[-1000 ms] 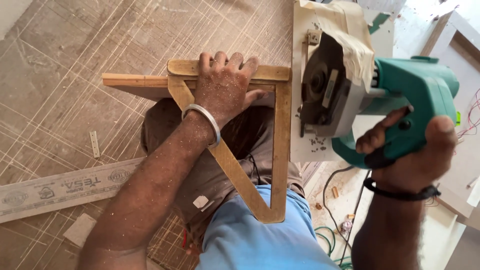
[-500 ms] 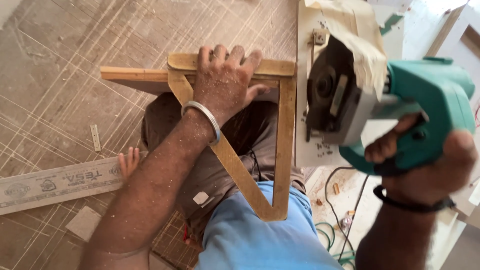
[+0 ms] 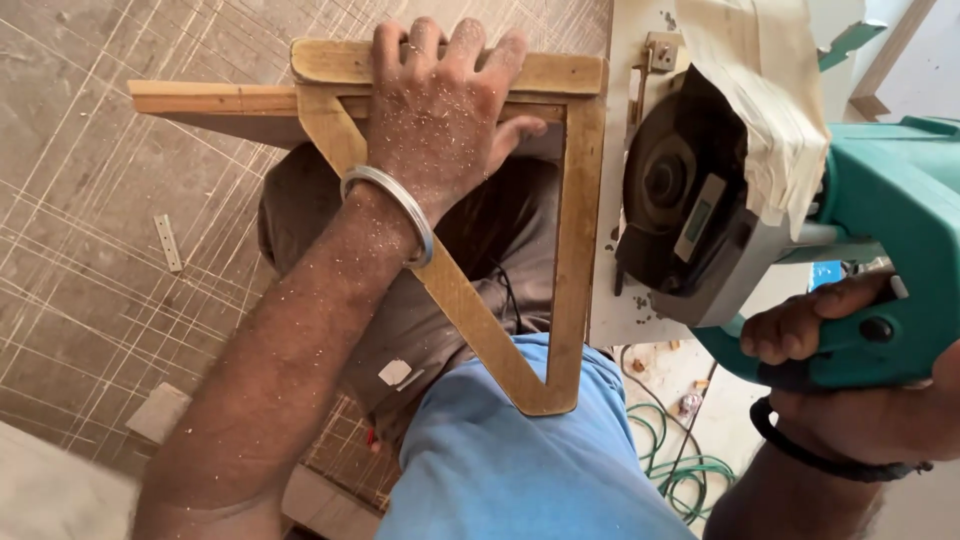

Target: The person cuts parallel grooves into the edge of a wooden board using a handheld circular saw held against a wooden guide, then bends the board along the cut edge by hand.

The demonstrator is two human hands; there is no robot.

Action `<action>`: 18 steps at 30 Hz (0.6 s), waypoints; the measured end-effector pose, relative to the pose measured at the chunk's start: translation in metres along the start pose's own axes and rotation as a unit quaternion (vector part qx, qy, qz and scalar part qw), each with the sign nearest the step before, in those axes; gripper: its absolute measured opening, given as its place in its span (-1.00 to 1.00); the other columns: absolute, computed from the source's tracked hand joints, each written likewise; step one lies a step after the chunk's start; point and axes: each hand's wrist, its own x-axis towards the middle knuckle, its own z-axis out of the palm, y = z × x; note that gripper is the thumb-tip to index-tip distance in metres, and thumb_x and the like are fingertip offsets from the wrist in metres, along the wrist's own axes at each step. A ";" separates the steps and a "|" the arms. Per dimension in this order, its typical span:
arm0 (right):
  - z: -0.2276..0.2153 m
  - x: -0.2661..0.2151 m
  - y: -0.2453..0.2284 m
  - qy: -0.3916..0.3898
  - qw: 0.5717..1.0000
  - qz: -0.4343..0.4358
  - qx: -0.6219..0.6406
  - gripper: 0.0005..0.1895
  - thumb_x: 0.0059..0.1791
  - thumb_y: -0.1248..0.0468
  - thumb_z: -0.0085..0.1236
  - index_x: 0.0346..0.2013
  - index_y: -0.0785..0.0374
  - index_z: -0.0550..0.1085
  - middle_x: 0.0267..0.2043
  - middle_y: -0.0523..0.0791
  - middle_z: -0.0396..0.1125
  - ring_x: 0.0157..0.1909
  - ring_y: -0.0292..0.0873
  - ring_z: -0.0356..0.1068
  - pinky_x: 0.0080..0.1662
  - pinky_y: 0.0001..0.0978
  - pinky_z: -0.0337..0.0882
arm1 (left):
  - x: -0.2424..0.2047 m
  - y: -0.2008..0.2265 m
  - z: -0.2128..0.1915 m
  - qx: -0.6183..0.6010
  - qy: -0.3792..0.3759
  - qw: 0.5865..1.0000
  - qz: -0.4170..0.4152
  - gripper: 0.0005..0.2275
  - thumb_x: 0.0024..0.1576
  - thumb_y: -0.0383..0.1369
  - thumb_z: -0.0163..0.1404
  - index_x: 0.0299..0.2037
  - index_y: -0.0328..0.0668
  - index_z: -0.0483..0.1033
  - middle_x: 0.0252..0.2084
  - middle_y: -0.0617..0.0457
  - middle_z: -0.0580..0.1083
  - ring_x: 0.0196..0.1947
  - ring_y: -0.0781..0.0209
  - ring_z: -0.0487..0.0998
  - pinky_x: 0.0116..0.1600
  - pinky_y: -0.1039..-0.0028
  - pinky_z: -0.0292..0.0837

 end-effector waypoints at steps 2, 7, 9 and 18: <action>-0.002 -0.001 0.004 0.016 0.998 -0.008 0.060 -0.48 0.34 -0.09 -0.18 -0.08 0.37 0.34 -0.33 0.06 0.34 -0.29 -0.01 0.36 -0.05 -0.02 0.41 | 0.001 -0.001 0.002 -0.009 -0.008 1.000 0.002 -0.37 0.10 0.24 0.23 0.20 -0.01 0.53 -0.08 -0.02 0.55 -0.04 -0.01 0.51 0.13 0.03 0.25; 0.014 0.010 0.001 0.040 0.998 -0.027 -0.049 -0.44 0.27 -0.18 -0.17 -0.07 0.32 0.33 -0.32 0.05 0.33 -0.33 -0.02 0.33 -0.08 -0.02 0.41 | -0.002 -0.004 -0.002 -0.009 -0.007 1.000 0.010 -0.37 0.11 0.22 0.24 0.21 -0.02 0.52 -0.08 -0.02 0.54 -0.04 -0.01 0.50 0.14 0.03 0.25; 0.010 0.012 0.002 0.017 0.999 -0.030 -0.013 -0.42 0.25 -0.20 -0.14 -0.06 0.32 0.35 -0.34 0.05 0.33 -0.34 -0.01 0.34 -0.10 -0.02 0.43 | -0.004 -0.003 -0.003 -0.016 -0.013 1.000 0.007 -0.37 0.10 0.21 0.24 0.21 -0.01 0.52 -0.08 -0.02 0.54 -0.04 -0.01 0.50 0.15 0.03 0.24; 0.030 0.054 0.000 0.048 0.995 -0.060 -0.057 -0.35 0.26 -0.28 -0.19 -0.14 0.31 0.35 -0.40 0.01 0.26 -0.41 -0.02 0.29 -0.18 -0.14 0.39 | -0.009 0.002 -0.006 -0.020 -0.007 1.000 0.006 -0.39 0.09 0.18 0.24 0.20 -0.04 0.51 -0.06 -0.03 0.54 -0.02 -0.02 0.50 0.16 0.02 0.23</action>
